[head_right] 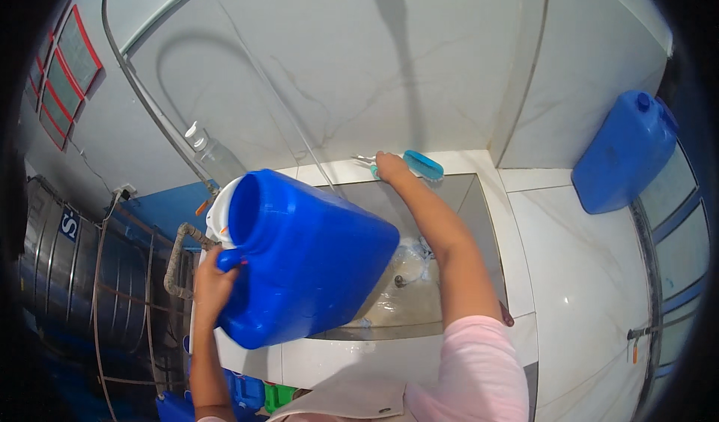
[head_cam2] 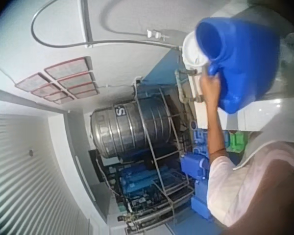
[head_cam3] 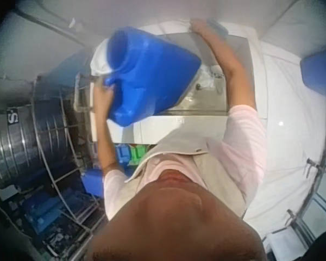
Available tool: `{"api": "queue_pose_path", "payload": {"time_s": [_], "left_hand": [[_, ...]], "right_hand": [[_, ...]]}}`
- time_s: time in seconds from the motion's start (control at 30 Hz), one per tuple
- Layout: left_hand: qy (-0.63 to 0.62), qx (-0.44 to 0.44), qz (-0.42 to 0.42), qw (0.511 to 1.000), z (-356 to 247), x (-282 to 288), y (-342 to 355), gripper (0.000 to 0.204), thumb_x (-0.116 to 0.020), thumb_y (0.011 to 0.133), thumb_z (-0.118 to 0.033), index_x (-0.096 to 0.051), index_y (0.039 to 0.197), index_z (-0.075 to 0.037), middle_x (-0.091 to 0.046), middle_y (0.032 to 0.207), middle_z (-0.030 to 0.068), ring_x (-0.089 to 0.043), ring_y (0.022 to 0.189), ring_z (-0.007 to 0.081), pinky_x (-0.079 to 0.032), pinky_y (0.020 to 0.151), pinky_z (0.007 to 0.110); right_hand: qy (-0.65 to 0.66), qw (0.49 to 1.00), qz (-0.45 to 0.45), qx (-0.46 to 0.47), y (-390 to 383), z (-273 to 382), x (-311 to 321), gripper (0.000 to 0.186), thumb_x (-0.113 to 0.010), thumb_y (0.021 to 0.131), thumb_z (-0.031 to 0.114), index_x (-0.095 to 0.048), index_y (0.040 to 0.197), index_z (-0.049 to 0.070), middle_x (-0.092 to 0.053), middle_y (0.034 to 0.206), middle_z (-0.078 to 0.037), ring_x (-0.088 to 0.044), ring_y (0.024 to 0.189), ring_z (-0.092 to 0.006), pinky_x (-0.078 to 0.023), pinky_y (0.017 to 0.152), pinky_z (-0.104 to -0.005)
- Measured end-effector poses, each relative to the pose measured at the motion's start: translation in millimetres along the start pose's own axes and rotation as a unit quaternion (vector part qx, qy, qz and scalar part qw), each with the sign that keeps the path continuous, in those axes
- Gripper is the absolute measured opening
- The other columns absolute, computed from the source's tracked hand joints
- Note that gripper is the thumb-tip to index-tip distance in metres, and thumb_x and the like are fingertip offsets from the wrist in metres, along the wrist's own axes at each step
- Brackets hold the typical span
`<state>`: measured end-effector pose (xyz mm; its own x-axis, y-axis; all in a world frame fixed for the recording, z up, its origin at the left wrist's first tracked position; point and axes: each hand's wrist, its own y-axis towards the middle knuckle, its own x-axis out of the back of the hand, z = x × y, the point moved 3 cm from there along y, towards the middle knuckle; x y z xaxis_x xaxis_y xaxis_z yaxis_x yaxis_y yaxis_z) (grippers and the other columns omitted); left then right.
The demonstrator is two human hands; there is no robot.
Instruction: The person cleans a blue water container by scrubbing the exterior with a sponge, cutting off plastic seals with scissors, and rinsing the interior and exterior with running water before replacing the cap.
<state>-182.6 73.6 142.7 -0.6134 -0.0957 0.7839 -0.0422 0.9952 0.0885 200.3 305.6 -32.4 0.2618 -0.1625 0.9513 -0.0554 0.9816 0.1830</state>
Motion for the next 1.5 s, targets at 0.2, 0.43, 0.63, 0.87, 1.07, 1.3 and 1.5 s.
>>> {"api": "queue_pose_path", "payload": {"time_s": [0.2, 0.43, 0.63, 0.87, 1.07, 1.3, 1.5], "left_hand": [[-0.007, -0.068, 0.036, 0.997, 29.6, -122.7, 39.6, 0.026, -0.065, 0.072, -0.011, -0.058, 0.095, -0.003, -0.064, 0.082, 0.0210, -0.063, 0.072, 0.0355, -0.047, 0.066, 0.043], [-0.301, 0.163, 0.162, 0.926, 43.5, -187.6, 36.6, 0.015, -0.061, 0.080, -0.008, -0.054, 0.092, -0.002, -0.052, 0.063, 0.0041, -0.046, 0.042, 0.0100, -0.036, 0.035, 0.026], [-0.402, 0.226, 0.177, 0.870, 41.8, -213.7, 35.5, 0.011, -0.061, 0.082, -0.009, -0.052, 0.086, -0.005, -0.048, 0.058, 0.0013, -0.046, 0.042, 0.0106, -0.037, 0.036, 0.026], [-0.292, 0.127, 0.150, 0.936, 54.6, -219.5, 23.7, 0.020, -0.063, 0.081, -0.015, -0.058, 0.096, -0.002, -0.055, 0.058, 0.0075, -0.050, 0.038, 0.0135, -0.040, 0.035, 0.028], [-0.075, -0.208, 0.153, 0.963, 62.0, -206.3, 72.6, 0.041, -0.064, 0.083, -0.035, -0.058, 0.108, -0.003, -0.064, 0.074, 0.0165, -0.063, 0.061, 0.0274, -0.050, 0.059, 0.037], [0.162, -0.211, 0.014, 0.964, 2.1, -243.8, 100.7, 0.054, -0.061, 0.081, -0.043, -0.053, 0.117, -0.004, -0.057, 0.111, 0.0194, -0.054, 0.105, 0.0332, -0.040, 0.088, 0.045], [-0.037, -0.354, -0.107, 0.928, -17.1, -260.4, 114.1, 0.044, -0.058, 0.085, -0.037, -0.054, 0.111, -0.002, -0.055, 0.113, 0.0176, -0.050, 0.104, 0.0357, -0.038, 0.089, 0.046]], "right_hand": [[0.064, 0.995, 0.056, 0.058, 38.6, 34.3, 15.8, 0.020, -0.057, 0.079, 0.012, -0.064, 0.091, -0.003, -0.065, 0.078, -0.018, -0.067, 0.066, -0.0287, -0.055, 0.064, -0.0364], [0.441, 0.833, 0.331, -0.043, 16.5, 135.2, 62.2, 0.015, -0.050, 0.081, -0.001, -0.063, 0.082, -0.008, -0.064, 0.073, -0.015, -0.067, 0.066, -0.0216, -0.057, 0.063, -0.0286], [0.495, 0.809, 0.303, -0.097, 16.2, 138.1, 66.1, 0.010, -0.054, 0.076, -0.005, -0.062, 0.082, -0.009, -0.063, 0.074, -0.017, -0.066, 0.065, -0.0235, -0.058, 0.063, -0.0309], [0.452, 0.832, 0.307, -0.091, 10.0, 148.7, 61.0, 0.015, -0.045, 0.079, -0.007, -0.060, 0.080, -0.009, -0.063, 0.075, -0.020, -0.067, 0.065, -0.0255, -0.057, 0.058, -0.0310], [0.546, 0.766, 0.319, -0.116, 6.3, 164.2, 68.0, 0.013, -0.046, 0.080, -0.008, -0.059, 0.084, -0.012, -0.060, 0.084, -0.020, -0.066, 0.068, -0.0285, -0.059, 0.061, -0.0333], [0.494, 0.803, 0.311, -0.116, 0.3, 150.2, 68.2, 0.016, -0.044, 0.080, -0.002, -0.058, 0.083, -0.010, -0.059, 0.082, -0.017, -0.063, 0.072, -0.0239, -0.058, 0.068, -0.0304], [0.530, 0.792, 0.266, -0.145, 3.4, 154.1, 68.1, 0.011, -0.047, 0.080, -0.005, -0.057, 0.080, -0.009, -0.059, 0.076, -0.015, -0.063, 0.063, -0.0239, -0.058, 0.065, -0.0344]]}}
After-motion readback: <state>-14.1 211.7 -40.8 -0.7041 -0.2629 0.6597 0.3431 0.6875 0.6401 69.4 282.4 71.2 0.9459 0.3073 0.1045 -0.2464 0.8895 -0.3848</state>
